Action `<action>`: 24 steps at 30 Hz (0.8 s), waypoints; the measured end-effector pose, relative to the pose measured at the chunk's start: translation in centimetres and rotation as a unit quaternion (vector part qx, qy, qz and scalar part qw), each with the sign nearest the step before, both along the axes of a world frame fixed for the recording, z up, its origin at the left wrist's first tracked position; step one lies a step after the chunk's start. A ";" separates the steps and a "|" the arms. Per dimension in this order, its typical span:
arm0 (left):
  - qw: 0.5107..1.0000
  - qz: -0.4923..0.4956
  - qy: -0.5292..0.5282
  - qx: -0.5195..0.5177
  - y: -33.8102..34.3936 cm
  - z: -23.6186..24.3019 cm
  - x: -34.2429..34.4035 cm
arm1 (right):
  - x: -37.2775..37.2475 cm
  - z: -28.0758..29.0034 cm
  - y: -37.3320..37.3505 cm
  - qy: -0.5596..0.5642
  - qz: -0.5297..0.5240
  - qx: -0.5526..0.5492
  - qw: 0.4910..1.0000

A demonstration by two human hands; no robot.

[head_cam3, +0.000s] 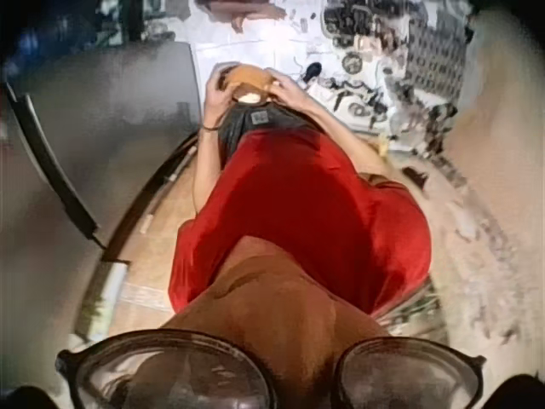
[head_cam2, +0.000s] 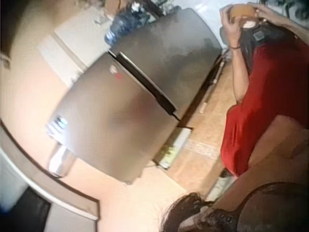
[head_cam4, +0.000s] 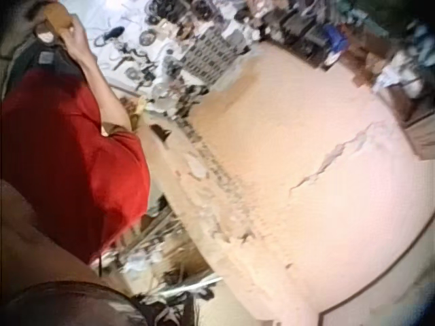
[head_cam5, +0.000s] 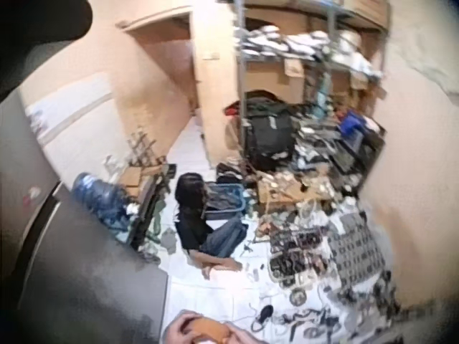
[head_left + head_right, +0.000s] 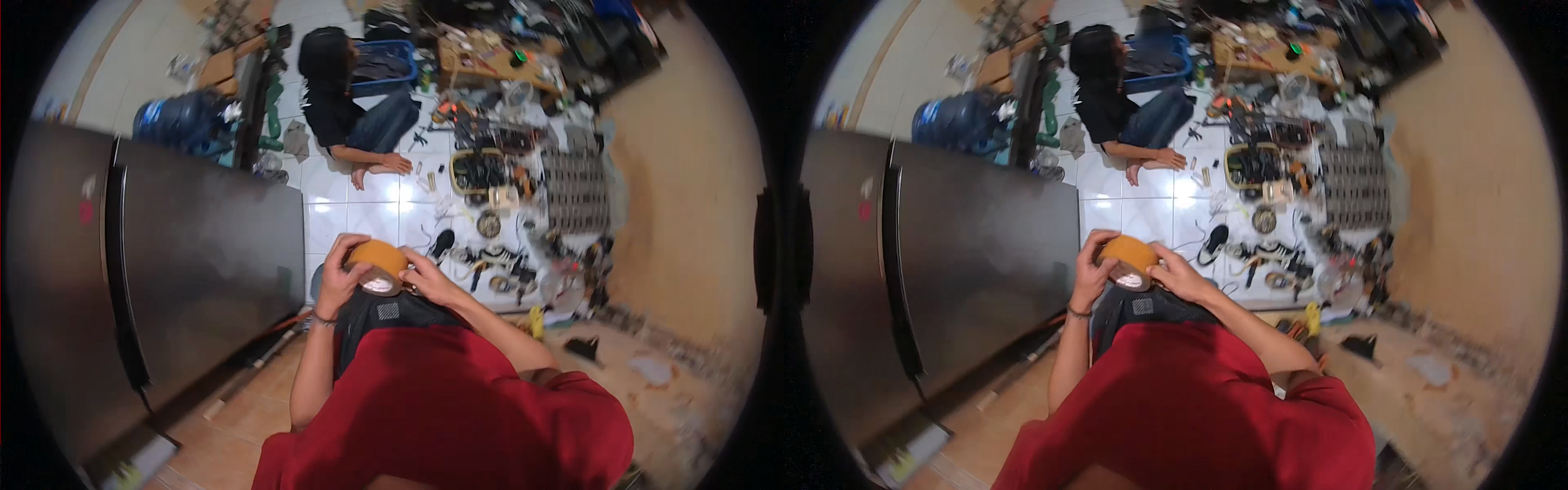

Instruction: Preparing a shoe for repair by applying tape and trimming it with a utility knife.

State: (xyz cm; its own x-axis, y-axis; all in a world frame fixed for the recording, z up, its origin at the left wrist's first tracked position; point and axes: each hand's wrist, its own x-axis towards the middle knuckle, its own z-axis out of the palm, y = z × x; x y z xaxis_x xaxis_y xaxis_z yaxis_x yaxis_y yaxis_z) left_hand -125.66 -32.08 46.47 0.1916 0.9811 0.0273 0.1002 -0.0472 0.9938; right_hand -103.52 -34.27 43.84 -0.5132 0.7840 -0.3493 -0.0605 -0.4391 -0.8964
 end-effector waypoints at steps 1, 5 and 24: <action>0.999 -0.029 0.005 0.020 1.5 -0.4 0.3 | -0.1 2.0 -0.2 0.040 -0.053 -0.022 0.998; 0.981 -0.155 -0.101 -0.060 6.4 -0.5 3.7 | 0.2 6.5 -1.1 -0.051 -0.210 0.101 0.971; 0.662 -0.686 0.136 -0.269 3.2 -13.5 9.0 | -13.1 -5.4 -15.1 -0.147 -0.726 -0.145 0.656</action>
